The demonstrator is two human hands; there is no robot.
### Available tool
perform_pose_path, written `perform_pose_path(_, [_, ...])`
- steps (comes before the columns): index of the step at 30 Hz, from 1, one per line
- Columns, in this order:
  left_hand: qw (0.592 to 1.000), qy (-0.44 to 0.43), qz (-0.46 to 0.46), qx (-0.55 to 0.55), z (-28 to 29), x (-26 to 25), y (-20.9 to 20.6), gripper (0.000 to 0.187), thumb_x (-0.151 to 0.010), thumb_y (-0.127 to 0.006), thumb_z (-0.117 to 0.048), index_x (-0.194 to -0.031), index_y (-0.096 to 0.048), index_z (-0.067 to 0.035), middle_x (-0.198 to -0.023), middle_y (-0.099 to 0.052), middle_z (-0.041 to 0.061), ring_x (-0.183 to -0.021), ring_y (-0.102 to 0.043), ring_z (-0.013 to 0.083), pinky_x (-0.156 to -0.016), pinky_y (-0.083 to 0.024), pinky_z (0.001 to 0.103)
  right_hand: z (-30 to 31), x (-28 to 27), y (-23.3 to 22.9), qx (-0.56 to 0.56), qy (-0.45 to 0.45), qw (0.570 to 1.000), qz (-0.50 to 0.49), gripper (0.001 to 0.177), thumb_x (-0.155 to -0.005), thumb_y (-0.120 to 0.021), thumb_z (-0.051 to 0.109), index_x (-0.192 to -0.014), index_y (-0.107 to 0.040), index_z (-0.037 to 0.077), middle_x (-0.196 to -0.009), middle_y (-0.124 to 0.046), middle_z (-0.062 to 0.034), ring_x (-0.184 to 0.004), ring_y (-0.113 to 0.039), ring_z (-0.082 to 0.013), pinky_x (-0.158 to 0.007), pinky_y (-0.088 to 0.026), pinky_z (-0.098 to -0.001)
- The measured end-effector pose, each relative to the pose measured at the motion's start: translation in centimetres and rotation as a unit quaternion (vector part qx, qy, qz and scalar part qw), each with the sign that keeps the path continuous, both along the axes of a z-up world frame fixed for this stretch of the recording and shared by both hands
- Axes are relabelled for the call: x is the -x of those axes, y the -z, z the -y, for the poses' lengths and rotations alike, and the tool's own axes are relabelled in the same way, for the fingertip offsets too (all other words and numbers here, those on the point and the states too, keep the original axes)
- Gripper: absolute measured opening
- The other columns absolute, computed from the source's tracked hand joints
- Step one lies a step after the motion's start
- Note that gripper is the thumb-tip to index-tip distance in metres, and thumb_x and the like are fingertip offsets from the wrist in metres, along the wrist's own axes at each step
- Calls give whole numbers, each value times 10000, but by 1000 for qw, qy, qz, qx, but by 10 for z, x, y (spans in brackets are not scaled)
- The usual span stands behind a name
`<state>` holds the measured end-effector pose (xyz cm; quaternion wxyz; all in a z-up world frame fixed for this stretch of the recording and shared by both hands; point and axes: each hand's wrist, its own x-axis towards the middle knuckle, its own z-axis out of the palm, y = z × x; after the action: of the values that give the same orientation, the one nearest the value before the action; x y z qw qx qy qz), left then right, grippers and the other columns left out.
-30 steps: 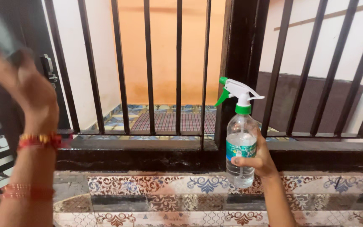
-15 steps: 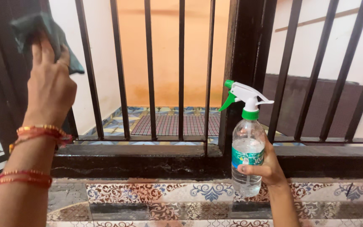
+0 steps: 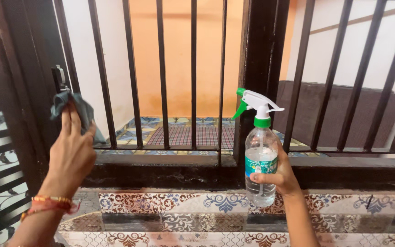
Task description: The person wipes a window frame and the bars of a window grill using a cloth while holding a spray bottle.
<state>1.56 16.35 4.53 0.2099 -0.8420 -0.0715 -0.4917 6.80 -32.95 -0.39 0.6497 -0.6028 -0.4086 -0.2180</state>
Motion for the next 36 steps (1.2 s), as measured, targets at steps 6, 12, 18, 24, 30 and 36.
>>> perform_pose_path(6, [999,-30,-6,18,20,14,25,452,-876,-491,-138,-1276,-700,-111,-1572,-369,253,-1556,-212,345,-1244,-279,447,-1,7,-4,-5,-15,999,-32,987,-490,-829,117,-1411,-479,68,-1045,-639,-100,-862,-677,-240,-753,-591,-368])
perform_pose_path(12, [995,-86,24,-34,36,18,29,365,-902,-525,-192,-1165,-748,-74,-1282,-639,20,-1314,-446,197,-1173,-340,403,-2,9,-5,6,-12,1000,22,902,-540,-828,108,-1383,-516,27,-1084,-640,-87,-933,-683,-203,-807,-590,-335])
perform_pose_path(18, [977,127,63,158,41,-2,40,296,-952,-523,-113,-1102,-769,-43,-1119,-723,80,-1168,-596,239,-1032,-411,378,-3,12,-6,2,-3,1000,-7,893,-500,-824,134,-1340,-534,47,-1036,-645,-86,-865,-681,-209,-760,-592,-342])
perform_pose_path(24, [803,311,245,445,82,-1,60,315,-1019,-560,-93,-1283,-732,-80,-1239,-726,103,-1070,-670,311,-910,-479,401,-1,7,-3,1,-9,999,-31,911,-483,-830,119,-1338,-519,60,-1018,-641,-102,-843,-681,-238,-752,-590,-357])
perform_pose_path(30, [720,449,286,444,118,4,73,478,-1008,-487,70,-1462,-559,-60,-1458,-605,151,-1314,-611,255,-1075,-462,384,1,5,-2,6,-5,1000,9,876,-513,-822,134,-1338,-541,37,-1101,-628,-94,-973,-657,-213,-846,-567,-332])
perform_pose_path(36, [843,437,206,237,139,9,74,710,-832,-374,166,-1512,-487,-3,-1518,-537,212,-1424,-493,357,-1198,-278,479,-1,7,-5,10,-8,1000,2,870,-501,-802,148,-1325,-544,44,-1047,-640,-99,-888,-683,-228,-780,-599,-348])
